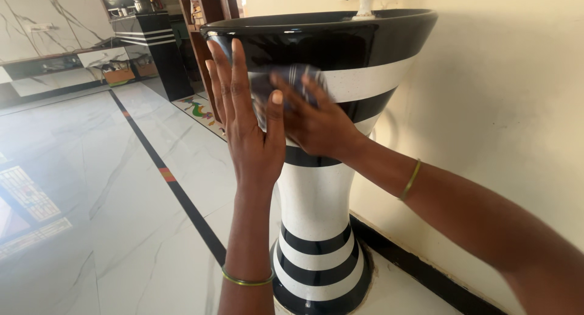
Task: The person scrubs the inside of a black pedestal sink with a cloth, then wipes the faucet and the exterior of the sink.
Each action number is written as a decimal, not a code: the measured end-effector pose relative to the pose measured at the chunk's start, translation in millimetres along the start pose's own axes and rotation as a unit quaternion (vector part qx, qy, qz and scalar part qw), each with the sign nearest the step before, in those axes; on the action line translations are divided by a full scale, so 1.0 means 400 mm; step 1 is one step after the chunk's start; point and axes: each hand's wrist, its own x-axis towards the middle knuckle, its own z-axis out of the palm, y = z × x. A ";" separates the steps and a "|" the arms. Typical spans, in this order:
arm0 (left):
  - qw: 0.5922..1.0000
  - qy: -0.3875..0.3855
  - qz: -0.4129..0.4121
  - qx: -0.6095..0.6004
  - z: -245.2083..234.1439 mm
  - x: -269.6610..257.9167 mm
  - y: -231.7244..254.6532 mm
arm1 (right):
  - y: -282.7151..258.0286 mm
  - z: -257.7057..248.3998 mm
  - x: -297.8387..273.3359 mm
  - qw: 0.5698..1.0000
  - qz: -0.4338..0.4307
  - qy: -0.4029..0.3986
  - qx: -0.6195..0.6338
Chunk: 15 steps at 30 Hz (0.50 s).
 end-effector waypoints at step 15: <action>0.944 0.134 -0.294 -0.067 -0.110 0.039 -0.065 | 0.148 -0.040 -0.046 0.993 -0.094 0.053 -0.051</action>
